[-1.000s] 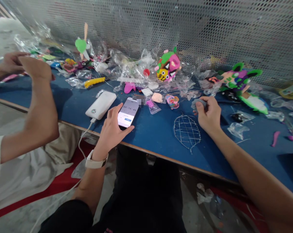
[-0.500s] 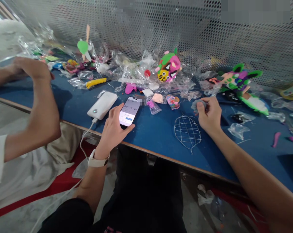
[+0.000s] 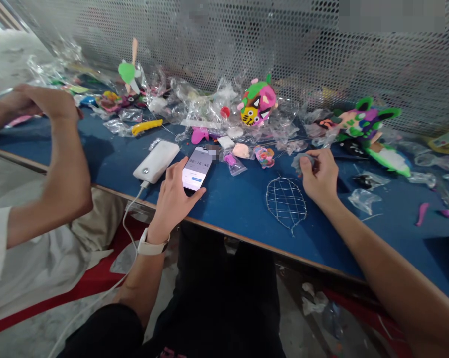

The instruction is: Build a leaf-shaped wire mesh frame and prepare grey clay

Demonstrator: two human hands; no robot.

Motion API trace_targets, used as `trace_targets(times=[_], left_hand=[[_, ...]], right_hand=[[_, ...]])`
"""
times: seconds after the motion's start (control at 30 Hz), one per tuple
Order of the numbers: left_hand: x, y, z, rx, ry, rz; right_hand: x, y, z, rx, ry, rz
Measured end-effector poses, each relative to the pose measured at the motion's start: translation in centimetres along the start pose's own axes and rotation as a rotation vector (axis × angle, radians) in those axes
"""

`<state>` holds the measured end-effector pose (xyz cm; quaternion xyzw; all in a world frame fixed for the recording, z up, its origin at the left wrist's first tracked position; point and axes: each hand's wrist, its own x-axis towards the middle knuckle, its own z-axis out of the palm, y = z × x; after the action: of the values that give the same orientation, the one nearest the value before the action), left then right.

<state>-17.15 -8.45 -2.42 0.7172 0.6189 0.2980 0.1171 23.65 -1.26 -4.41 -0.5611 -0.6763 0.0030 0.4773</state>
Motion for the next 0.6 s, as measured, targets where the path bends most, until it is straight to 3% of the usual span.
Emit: trace_targets(times=[0.33,0.6], left_hand=[[-0.6,0.1,-0.1,0.052,0.026,-0.005],[-2.0,0.5,0.1,0.124,0.165,0.002]], right_hand=[[0.0,-0.3,-0.2,-0.012,-0.006,0.018],[0.1,-1.0,-0.1,-0.013,0.014,0.041]])
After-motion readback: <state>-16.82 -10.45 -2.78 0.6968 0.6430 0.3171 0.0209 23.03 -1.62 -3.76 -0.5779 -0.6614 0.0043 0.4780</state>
